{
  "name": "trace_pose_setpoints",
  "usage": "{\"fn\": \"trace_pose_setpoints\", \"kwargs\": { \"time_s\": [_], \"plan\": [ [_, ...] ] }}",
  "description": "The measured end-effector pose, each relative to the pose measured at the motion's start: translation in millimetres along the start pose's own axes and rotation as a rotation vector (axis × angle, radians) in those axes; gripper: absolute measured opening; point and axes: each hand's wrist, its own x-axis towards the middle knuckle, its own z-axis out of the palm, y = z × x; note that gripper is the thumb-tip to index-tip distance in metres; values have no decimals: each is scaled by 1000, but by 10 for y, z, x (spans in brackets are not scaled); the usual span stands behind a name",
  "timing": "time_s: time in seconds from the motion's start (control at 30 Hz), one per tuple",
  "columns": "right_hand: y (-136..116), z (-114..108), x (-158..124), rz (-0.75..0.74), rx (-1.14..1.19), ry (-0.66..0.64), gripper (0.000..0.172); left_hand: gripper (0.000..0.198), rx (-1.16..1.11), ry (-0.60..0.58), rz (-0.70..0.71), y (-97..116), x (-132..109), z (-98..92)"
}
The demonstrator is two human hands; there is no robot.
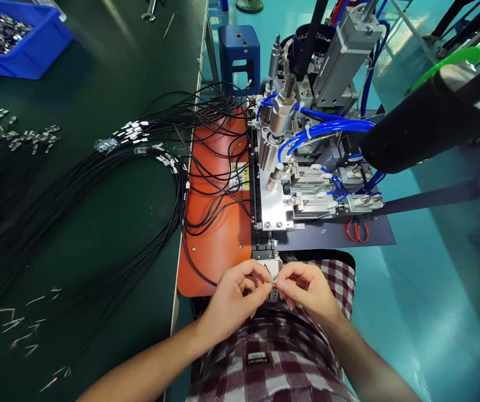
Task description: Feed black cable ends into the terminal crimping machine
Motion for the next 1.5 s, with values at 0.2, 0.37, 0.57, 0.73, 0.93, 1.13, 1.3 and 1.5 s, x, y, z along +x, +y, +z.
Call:
{"fn": "trace_pose_setpoints", "kwargs": {
  "time_s": [0.2,0.37,0.57,0.73,0.93,1.13,1.3,1.5],
  "plan": [
    [-54,7,11,29,15,-30,28,19,0,-13,11,16,1,-11],
    [-58,-1,14,34,50,-81,25,18,-18,-58,22,35,-5,-21],
    [-81,-4,23,95,79,-134,25,16,-13,-155,30,42,-15,-53],
    [-104,-34,17,21,2,-164,23,17,24,-162,-8,54,-13,-71],
    [-192,-35,13,-118,-241,-146,22,15,70,-131,-46,41,-6,-65],
    [-233,-6,-20,-186,-374,-124,17,17,31,-103,-38,27,-3,-44],
    [-165,32,-49,-78,-259,-102,20,22,-20,-50,-28,45,9,-22],
    [-107,114,-75,-51,-143,-60,23,23,-47,-26,2,24,12,-20]
  ]
}}
